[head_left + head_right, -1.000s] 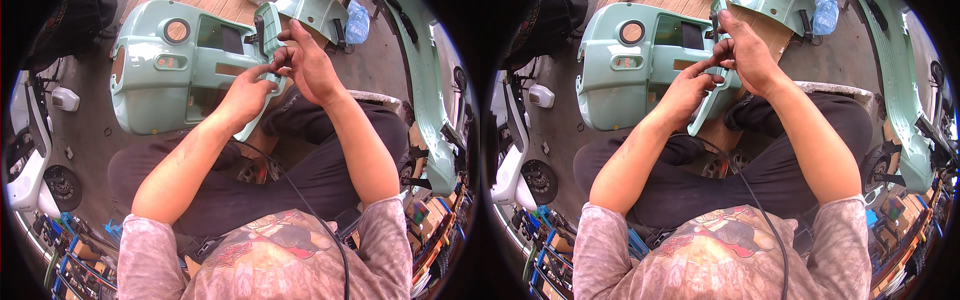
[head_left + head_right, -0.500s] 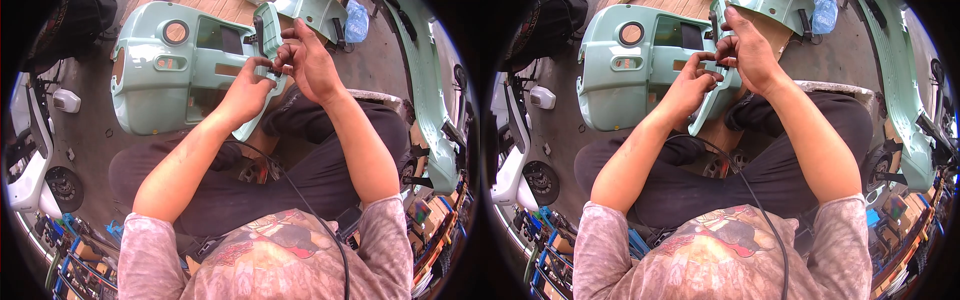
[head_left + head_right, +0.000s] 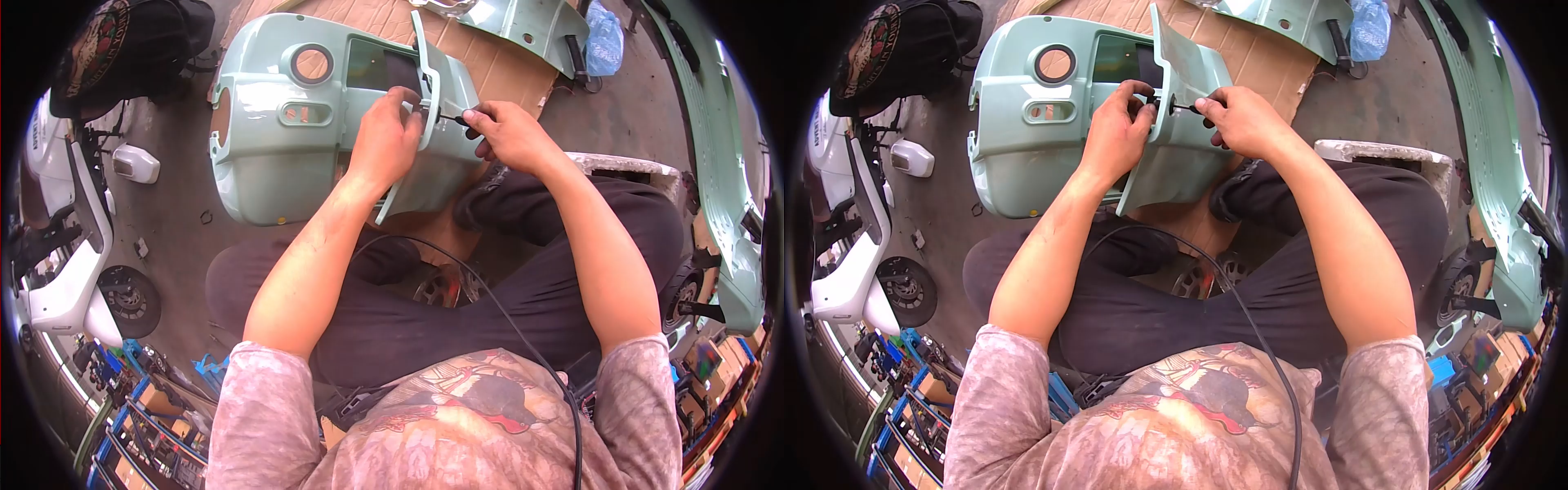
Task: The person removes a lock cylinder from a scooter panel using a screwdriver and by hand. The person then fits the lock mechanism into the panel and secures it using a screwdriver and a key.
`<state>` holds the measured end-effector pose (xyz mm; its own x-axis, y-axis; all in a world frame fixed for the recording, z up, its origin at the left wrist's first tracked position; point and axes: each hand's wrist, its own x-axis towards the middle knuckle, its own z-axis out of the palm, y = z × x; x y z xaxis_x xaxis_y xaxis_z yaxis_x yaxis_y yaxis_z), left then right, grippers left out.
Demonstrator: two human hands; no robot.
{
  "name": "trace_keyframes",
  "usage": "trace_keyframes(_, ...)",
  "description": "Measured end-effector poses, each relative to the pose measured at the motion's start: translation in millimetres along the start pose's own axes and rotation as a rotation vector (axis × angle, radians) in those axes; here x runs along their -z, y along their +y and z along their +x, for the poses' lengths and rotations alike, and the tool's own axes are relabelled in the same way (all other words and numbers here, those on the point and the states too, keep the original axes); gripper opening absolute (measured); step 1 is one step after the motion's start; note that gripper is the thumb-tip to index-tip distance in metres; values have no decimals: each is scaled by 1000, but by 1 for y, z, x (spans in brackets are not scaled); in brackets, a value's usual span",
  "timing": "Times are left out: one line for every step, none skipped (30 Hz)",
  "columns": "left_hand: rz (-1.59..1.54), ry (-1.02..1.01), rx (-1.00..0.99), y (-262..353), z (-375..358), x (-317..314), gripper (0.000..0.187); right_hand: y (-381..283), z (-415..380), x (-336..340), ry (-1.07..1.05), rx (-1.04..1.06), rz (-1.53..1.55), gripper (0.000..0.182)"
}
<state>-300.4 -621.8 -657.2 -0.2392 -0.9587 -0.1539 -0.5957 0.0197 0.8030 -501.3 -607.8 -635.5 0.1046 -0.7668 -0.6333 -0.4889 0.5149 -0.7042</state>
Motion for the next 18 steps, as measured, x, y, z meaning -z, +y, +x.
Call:
trace_keyframes(-67, -38, 59, -3, 1, 5, 22, -2, 2, -2, 14, 1, -8, 43)
trace_keyframes(-98, -46, 80, -3, 0, 8, 22, -2, 5, -4, -10, -43, 11, 40)
trace_keyframes(-85, -44, 83, -6, 1, 9, 22, 1, 8, -6, -16, -36, 21, 40)
trace_keyframes(-79, -22, 57, -11, 1, 8, 23, 6, 11, -10, -6, 10, 88, 38)
trace_keyframes(-76, -1, 29, -14, 2, 8, 23, 8, 13, -12, 5, 55, 155, 37)
trace_keyframes(-118, -21, 57, -16, 3, 8, 24, 9, 14, -11, 10, 53, 168, 36)
trace_keyframes(-114, -21, 60, -19, 4, 8, 24, 11, 15, -12, 6, 53, 172, 36)
trace_keyframes(-121, -30, 59, -20, 4, 8, 25, 11, 15, -14, 31, 90, 156, 36)
trace_keyframes(-131, -39, 57, -22, 5, 8, 26, 12, 14, -15, 57, 127, 138, 36)
trace_keyframes(-133, -40, 60, -23, 4, 8, 26, 11, 14, -15, 55, 124, 137, 36)
trace_keyframes(-156, -61, 80, -21, 5, 9, 26, 9, 12, -14, 45, 132, 105, 35)
trace_keyframes(-180, -83, 99, -19, 5, 10, 26, 8, 12, -13, 35, 141, 72, 36)
trace_keyframes(-182, -85, 100, -16, 4, 10, 26, 10, 13, -13, 36, 138, 72, 36)
trace_keyframes(-242, -107, 120, -13, 3, 10, 25, 13, 15, -15, 49, 72, 88, 36)
trace_keyframes(-302, -129, 138, -12, 3, 10, 25, 15, 17, -15, 63, 6, 104, 37)
trace_keyframes(-303, -131, 139, -12, 3, 9, 25, 17, 18, -14, 63, 4, 104, 37)
trace_keyframes(-286, -126, 124, -13, 3, 8, 25, 18, 18, -12, 18, -61, 213, 38)
trace_keyframes(-269, -119, 107, -13, 4, 7, 24, 18, 18, -11, -26, -123, 321, 39)
